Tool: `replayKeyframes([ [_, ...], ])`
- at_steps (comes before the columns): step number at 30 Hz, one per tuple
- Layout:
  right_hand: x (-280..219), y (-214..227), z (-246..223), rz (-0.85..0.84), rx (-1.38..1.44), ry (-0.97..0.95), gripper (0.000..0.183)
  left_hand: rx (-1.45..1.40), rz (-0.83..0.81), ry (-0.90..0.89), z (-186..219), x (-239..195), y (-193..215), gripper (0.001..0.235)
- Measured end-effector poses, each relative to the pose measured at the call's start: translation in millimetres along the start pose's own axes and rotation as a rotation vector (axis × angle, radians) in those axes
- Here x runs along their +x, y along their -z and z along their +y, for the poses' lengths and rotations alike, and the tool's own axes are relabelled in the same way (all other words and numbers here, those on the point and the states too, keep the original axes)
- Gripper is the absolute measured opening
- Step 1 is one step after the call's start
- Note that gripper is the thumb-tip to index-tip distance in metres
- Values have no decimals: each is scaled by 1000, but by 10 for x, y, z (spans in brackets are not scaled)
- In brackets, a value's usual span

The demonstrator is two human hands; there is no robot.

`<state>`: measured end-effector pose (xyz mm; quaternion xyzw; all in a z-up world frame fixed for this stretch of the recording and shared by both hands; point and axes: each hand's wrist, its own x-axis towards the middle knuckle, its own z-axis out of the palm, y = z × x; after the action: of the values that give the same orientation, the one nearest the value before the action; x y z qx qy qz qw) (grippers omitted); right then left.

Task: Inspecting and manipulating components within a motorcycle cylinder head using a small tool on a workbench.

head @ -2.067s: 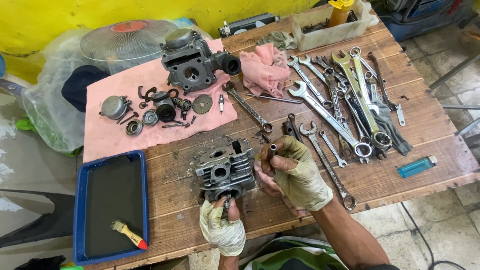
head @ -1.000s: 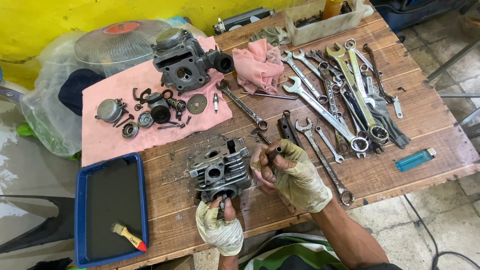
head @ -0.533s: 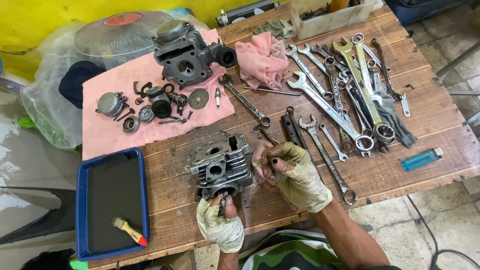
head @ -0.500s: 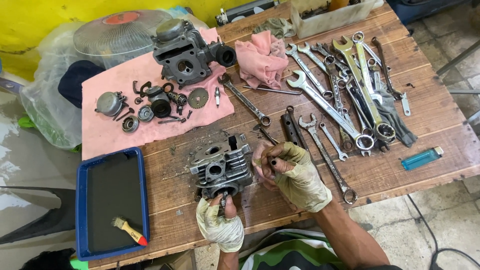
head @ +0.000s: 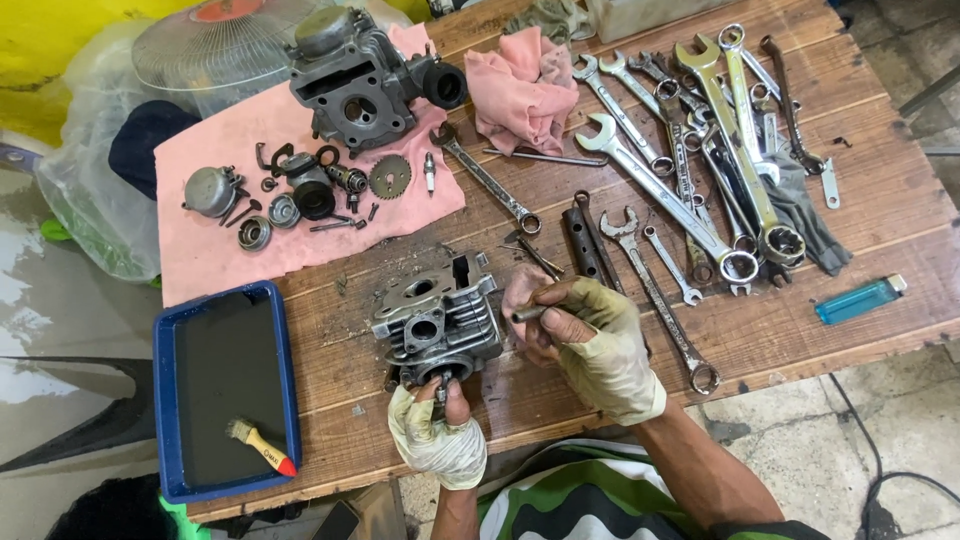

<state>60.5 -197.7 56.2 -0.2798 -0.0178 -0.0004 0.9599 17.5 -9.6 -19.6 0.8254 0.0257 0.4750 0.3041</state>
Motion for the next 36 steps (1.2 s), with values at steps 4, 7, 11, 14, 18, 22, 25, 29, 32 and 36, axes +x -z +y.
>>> replayKeyframes([
  [4,-73,-94,-35,176,-618,298,18,45,11,-23,26,24,1,18],
  [7,-81,96,22,148,-1121,597,20,68,11,-32,20,17,5,19],
  [11,-93,382,69,-11,-1372,835,52,37,18,-20,8,8,-9,20],
  [14,-151,356,50,40,-1559,829,50,67,29,-10,-33,-37,-14,19],
  [18,-152,274,12,-3,-1531,812,50,82,27,-5,-7,-15,-11,24],
  [22,-113,238,19,42,-1595,762,46,86,19,-30,12,14,-5,23],
  [25,-59,203,23,53,-1529,744,31,46,-10,-20,23,30,-3,20],
  [29,-88,96,113,201,-1127,413,18,-99,22,82,-5,52,44,22],
  [32,-170,143,287,218,-1081,319,13,-137,-238,57,226,191,285,27],
  [36,-263,467,507,225,-1027,293,13,95,-79,76,184,138,216,17],
])
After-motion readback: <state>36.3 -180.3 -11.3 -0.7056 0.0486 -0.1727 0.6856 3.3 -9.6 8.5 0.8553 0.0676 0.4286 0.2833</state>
